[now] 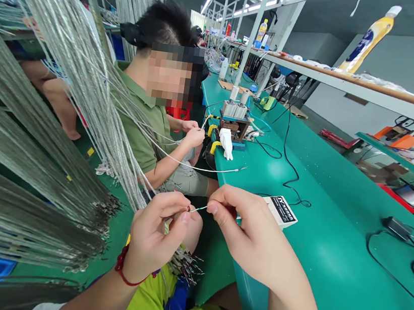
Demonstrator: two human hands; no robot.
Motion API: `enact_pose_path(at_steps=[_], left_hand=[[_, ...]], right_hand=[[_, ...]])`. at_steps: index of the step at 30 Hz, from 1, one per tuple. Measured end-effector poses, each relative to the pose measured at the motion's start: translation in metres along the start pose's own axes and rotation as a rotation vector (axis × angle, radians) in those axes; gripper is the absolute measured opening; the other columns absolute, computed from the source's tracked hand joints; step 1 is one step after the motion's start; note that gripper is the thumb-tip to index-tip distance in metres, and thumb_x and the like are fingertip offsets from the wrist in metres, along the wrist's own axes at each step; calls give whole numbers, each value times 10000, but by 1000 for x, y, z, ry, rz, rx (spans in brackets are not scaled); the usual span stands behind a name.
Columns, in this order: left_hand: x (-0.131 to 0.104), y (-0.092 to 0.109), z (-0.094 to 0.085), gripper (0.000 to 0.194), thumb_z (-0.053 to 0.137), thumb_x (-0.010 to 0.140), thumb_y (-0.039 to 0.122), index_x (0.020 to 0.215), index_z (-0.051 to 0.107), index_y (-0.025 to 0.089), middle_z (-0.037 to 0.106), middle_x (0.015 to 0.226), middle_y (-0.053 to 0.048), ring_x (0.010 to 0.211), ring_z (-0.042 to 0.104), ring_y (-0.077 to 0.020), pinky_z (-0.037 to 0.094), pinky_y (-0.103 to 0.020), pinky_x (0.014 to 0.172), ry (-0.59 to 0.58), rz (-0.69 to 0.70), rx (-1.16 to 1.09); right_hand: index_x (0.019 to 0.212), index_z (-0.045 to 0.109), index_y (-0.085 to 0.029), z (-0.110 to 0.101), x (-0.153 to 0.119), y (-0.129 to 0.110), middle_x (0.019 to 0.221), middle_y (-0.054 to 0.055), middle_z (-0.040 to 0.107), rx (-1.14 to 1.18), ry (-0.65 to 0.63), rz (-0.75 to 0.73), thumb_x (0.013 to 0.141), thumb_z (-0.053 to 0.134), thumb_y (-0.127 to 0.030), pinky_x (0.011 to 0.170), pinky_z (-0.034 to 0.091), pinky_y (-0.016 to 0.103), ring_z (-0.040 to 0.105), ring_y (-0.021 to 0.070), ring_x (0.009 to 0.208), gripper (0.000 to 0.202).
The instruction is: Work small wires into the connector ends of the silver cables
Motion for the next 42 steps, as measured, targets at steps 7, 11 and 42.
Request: enact_pose_path(at_steps=[7,11,42], left_hand=[[-1,0,-1,185,617,995,121,1130,611,248,741,816,7,724,752,-144,502,-184,558,-6,-29,-3],[-2,-1,0,192,619,1001,126,1140,604,257,736,822,11,731,754,-142,511,-176,579,-21,-53,-23],[-7,0,7,200,596,1027,128,1162,561,271,765,783,22,666,759,-137,507,-160,555,-21,-107,-3]], right_hand=[[885,662,-228,-2,0,0,819,-18,674,-17,-5,-9,1099,554,-331,653,414,287,551,153,739,261],[862,698,-228,-4,0,-1,802,-32,703,13,36,-18,1022,617,-223,641,437,261,578,138,720,180],[907,716,-220,-2,0,-12,739,-37,721,-28,165,-80,970,650,-180,599,485,213,630,118,654,99]])
Point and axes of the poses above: each hand's wrist, its own x-axis towards the middle knuckle, its own z-axis out of the palm, y = z × x, the point moved 8 cm from there along x, towards the middle knuckle
